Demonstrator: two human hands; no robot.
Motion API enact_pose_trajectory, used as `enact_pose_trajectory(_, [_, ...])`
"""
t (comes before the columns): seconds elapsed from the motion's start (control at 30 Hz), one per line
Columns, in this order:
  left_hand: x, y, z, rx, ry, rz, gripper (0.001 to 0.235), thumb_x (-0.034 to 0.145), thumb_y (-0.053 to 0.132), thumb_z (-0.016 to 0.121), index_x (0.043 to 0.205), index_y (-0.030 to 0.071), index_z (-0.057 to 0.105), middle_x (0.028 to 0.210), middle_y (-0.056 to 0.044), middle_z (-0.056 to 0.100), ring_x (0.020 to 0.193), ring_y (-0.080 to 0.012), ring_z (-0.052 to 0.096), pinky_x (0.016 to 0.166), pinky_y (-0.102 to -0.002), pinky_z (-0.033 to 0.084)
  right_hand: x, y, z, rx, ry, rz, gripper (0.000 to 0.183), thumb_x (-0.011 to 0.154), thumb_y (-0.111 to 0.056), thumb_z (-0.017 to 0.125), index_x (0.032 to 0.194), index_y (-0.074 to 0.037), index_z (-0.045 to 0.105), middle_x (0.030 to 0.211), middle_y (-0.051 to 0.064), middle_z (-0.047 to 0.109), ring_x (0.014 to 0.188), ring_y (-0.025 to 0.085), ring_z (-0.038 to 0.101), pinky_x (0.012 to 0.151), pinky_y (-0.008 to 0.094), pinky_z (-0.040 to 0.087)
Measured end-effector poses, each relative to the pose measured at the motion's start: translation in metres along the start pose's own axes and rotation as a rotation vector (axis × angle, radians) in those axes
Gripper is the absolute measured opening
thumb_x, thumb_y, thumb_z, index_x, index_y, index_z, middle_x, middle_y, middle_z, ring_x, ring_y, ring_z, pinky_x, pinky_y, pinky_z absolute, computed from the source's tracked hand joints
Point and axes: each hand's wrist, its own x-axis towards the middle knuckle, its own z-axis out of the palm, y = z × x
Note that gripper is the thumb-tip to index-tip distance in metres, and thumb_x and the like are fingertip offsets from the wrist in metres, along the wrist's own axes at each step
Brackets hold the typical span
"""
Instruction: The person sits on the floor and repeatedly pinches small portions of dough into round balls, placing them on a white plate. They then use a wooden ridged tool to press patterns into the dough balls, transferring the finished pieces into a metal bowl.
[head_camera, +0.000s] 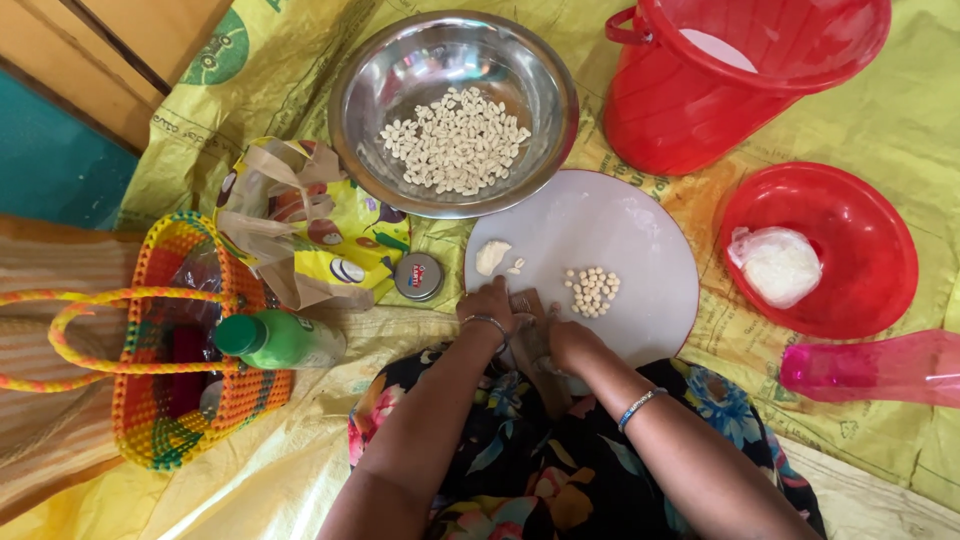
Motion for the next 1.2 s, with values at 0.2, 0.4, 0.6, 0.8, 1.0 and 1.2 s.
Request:
enact_pose_trajectory(0.2, [0.027,-0.005,0.025,0.009,0.073,-0.013,0.069,0.091,0.060,0.065,0.142,0.018,0.045,0.135,-0.012,0.062,0.127,-0.0338,0.059,0.105,-0.051,0.043,0.003,-0.002,-0.003,0.011,-0.048,0.024,0.105,0.085,-0.026,0.081,0.158,0.008,0.014,0.114,0.027,0.071,0.104,0.035,0.073,0.088,0.039,0.060])
enact_pose_trajectory(0.4, [0.039,-0.018,0.037,-0.114,0.163,0.003,0.051,0.102,0.053,0.048,0.138,0.018,0.053,0.126,-0.011,0.070,0.118,-0.0314,0.066,0.103,-0.050,0.046,-0.014,-0.003,-0.003,0.063,0.038,-0.018,0.107,0.081,-0.034,0.086,0.155,0.010,0.021,0.113,0.026,0.071,0.105,0.036,0.071,0.088,0.039,0.058])
enact_pose_trajectory(0.6, [0.010,-0.026,0.016,-0.139,0.072,0.091,0.065,0.078,0.060,0.070,0.122,0.014,0.057,0.122,-0.011,0.067,0.115,-0.0306,0.064,0.099,-0.042,0.050,-0.020,-0.006,-0.009,0.022,0.055,-0.034,0.097,0.081,-0.036,0.086,0.149,0.010,0.034,0.109,0.024,0.072,0.102,0.035,0.071,0.087,0.039,0.058])
enact_pose_trajectory(0.8, [0.025,-0.028,0.027,-0.221,0.163,0.076,0.052,0.097,0.052,0.050,0.128,0.012,0.059,0.126,-0.017,0.067,0.117,-0.0341,0.065,0.101,-0.045,0.051,-0.019,-0.004,-0.017,-0.026,0.047,0.010,0.091,0.087,-0.026,0.079,0.157,-0.002,0.027,0.113,0.019,0.072,0.103,0.030,0.070,0.087,0.039,0.058])
enact_pose_trajectory(1.0, [0.037,-0.031,0.034,-0.254,0.143,-0.009,0.049,0.104,0.050,0.042,0.132,0.014,0.060,0.128,-0.018,0.067,0.119,-0.0352,0.064,0.103,-0.046,0.050,-0.001,0.022,-0.020,0.297,0.526,0.059,0.037,0.096,-0.023,0.063,0.133,-0.019,0.065,0.125,0.008,0.069,0.101,0.027,0.074,0.092,0.041,0.057])
enact_pose_trajectory(1.2, [0.035,-0.031,0.034,-0.245,0.138,0.004,0.046,0.101,0.045,0.047,0.132,0.014,0.061,0.128,-0.015,0.068,0.119,-0.0332,0.064,0.103,-0.044,0.050,0.014,0.030,-0.021,0.203,0.700,0.067,0.037,0.090,-0.016,0.062,0.127,-0.018,0.066,0.133,0.011,0.060,0.115,0.032,0.063,0.092,0.046,0.054])
